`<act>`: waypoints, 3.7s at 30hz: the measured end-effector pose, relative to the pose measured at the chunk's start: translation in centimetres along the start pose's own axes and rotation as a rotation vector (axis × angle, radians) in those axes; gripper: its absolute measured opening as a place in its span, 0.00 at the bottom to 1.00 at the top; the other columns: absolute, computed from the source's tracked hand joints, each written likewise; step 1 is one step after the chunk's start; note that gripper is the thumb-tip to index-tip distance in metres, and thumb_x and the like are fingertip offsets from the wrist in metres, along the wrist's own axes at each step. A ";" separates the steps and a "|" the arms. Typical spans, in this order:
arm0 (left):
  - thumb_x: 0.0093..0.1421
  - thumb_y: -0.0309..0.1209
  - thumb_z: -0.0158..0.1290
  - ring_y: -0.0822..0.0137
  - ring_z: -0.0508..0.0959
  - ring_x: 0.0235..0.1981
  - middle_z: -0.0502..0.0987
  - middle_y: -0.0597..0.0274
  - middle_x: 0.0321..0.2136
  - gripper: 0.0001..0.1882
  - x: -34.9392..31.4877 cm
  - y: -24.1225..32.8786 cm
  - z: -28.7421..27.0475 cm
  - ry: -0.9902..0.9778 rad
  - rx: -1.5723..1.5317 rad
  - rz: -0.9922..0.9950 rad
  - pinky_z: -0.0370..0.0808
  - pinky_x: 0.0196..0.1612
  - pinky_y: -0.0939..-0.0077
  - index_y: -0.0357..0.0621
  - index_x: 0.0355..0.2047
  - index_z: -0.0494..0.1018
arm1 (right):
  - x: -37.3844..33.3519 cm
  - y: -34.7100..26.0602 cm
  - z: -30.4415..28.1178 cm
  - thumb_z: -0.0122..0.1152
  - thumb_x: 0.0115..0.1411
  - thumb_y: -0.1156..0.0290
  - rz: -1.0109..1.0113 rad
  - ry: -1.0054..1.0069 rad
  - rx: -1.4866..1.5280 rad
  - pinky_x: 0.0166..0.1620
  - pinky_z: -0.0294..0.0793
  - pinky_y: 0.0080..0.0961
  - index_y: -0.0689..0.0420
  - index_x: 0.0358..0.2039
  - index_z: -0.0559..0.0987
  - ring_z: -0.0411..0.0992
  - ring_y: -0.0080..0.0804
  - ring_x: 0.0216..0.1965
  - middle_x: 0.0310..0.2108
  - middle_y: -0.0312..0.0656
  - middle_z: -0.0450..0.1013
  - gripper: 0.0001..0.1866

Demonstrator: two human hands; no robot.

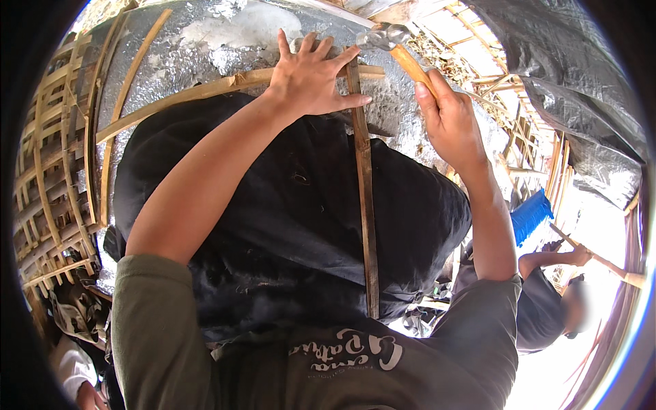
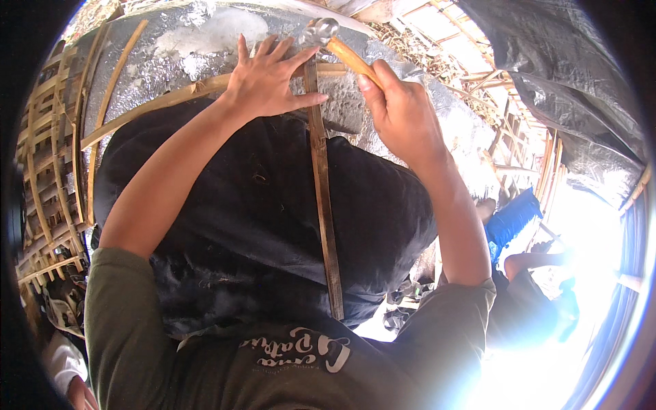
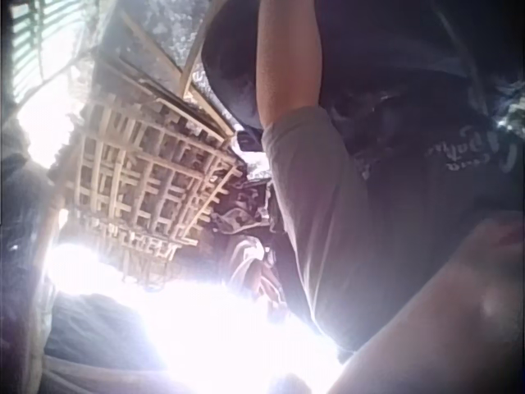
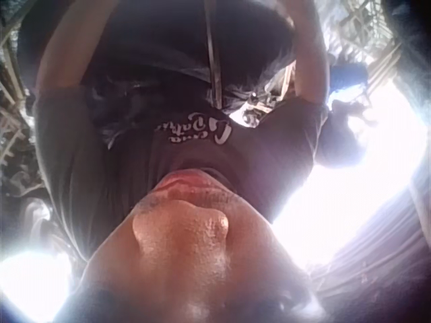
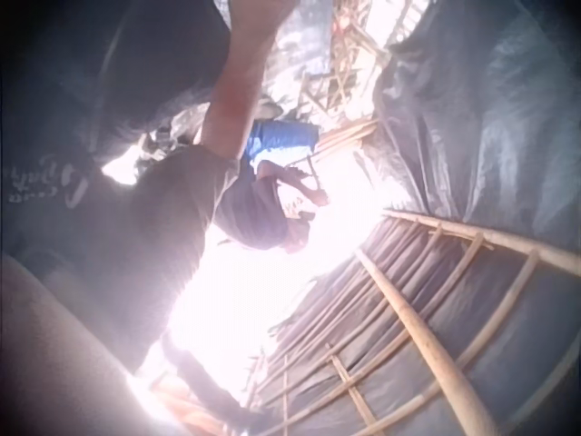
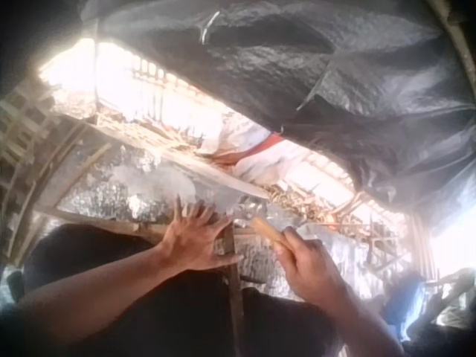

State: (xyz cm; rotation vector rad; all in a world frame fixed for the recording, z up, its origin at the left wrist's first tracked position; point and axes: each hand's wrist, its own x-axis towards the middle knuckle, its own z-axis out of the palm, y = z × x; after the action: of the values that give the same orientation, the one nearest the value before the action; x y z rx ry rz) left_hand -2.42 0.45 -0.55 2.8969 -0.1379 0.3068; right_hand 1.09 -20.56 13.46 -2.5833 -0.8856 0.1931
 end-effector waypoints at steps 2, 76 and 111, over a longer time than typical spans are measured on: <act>0.51 0.79 0.45 0.49 0.60 0.68 0.66 0.52 0.63 0.50 0.1 0.0 0.0 -0.026 0.019 -0.003 0.49 0.64 0.19 0.61 0.65 0.67 | 0.1 0.9 0.8 0.53 0.71 0.63 -0.008 -0.009 -0.088 0.25 0.66 0.46 0.59 0.39 0.71 0.73 0.57 0.22 0.17 0.54 0.70 0.11; 0.50 0.81 0.41 0.44 0.57 0.69 0.63 0.47 0.65 0.55 0.3 0.2 0.2 -0.089 -0.003 -0.018 0.43 0.66 0.19 0.64 0.71 0.55 | -1.0 2.1 3.0 0.53 0.71 0.65 0.196 -0.072 -0.031 0.26 0.67 0.46 0.59 0.42 0.72 0.73 0.56 0.21 0.17 0.56 0.70 0.10; 0.50 0.81 0.42 0.40 0.55 0.70 0.60 0.40 0.67 0.58 0.0 -0.2 0.4 -0.062 -0.098 0.002 0.43 0.65 0.18 0.53 0.70 0.58 | -1.0 1.2 2.6 0.51 0.71 0.65 0.113 0.130 0.141 0.28 0.71 0.50 0.60 0.46 0.74 0.75 0.62 0.27 0.21 0.60 0.74 0.12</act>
State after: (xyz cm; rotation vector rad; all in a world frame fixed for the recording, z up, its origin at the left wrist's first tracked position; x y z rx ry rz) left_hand -2.36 0.54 -0.96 2.8100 -0.1619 0.2045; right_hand 0.31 -21.18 10.56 -2.4845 -0.6564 0.1135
